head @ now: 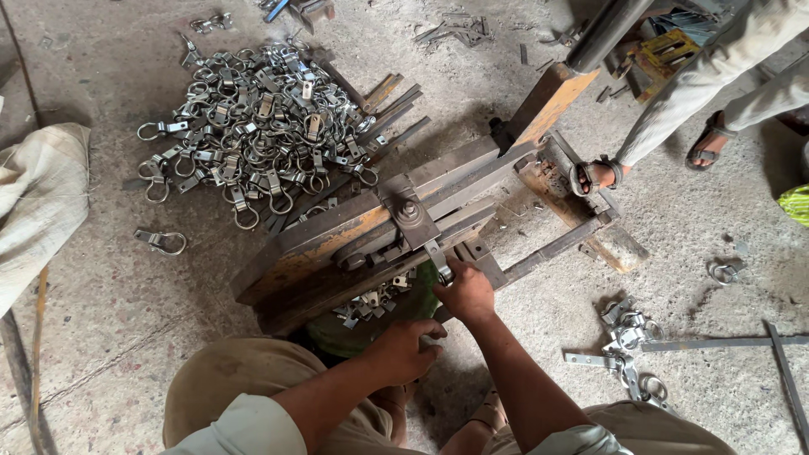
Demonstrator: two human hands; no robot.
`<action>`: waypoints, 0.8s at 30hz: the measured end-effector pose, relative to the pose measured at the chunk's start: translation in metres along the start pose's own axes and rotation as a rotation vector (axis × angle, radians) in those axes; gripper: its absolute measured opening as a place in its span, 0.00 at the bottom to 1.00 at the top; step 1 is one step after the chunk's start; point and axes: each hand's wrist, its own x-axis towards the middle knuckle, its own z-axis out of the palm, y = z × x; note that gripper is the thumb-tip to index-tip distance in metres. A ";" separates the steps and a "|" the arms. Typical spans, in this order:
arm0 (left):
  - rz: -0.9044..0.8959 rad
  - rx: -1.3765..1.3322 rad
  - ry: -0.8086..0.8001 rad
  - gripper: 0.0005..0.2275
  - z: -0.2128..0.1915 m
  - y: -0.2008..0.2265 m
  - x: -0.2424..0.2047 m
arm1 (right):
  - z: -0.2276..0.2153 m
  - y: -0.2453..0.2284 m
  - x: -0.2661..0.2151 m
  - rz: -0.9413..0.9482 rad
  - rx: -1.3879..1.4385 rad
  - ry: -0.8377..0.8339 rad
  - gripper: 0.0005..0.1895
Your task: The person operates a manual lever press machine to shape metal hardware components. They pick up metal pieces from a green bucket, place them into the press die, and pull the lever to stamp the metal. The finished items are collected in a pile on the floor.
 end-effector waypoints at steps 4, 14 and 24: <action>0.120 -0.022 0.029 0.14 0.001 -0.004 0.002 | 0.000 -0.001 -0.002 -0.043 0.008 -0.004 0.35; -0.014 0.001 0.049 0.14 0.003 0.004 -0.005 | 0.030 0.050 0.016 -0.079 0.143 -0.031 0.35; 0.081 0.036 0.058 0.14 0.002 -0.004 0.002 | 0.008 0.094 0.034 0.081 0.117 0.178 0.27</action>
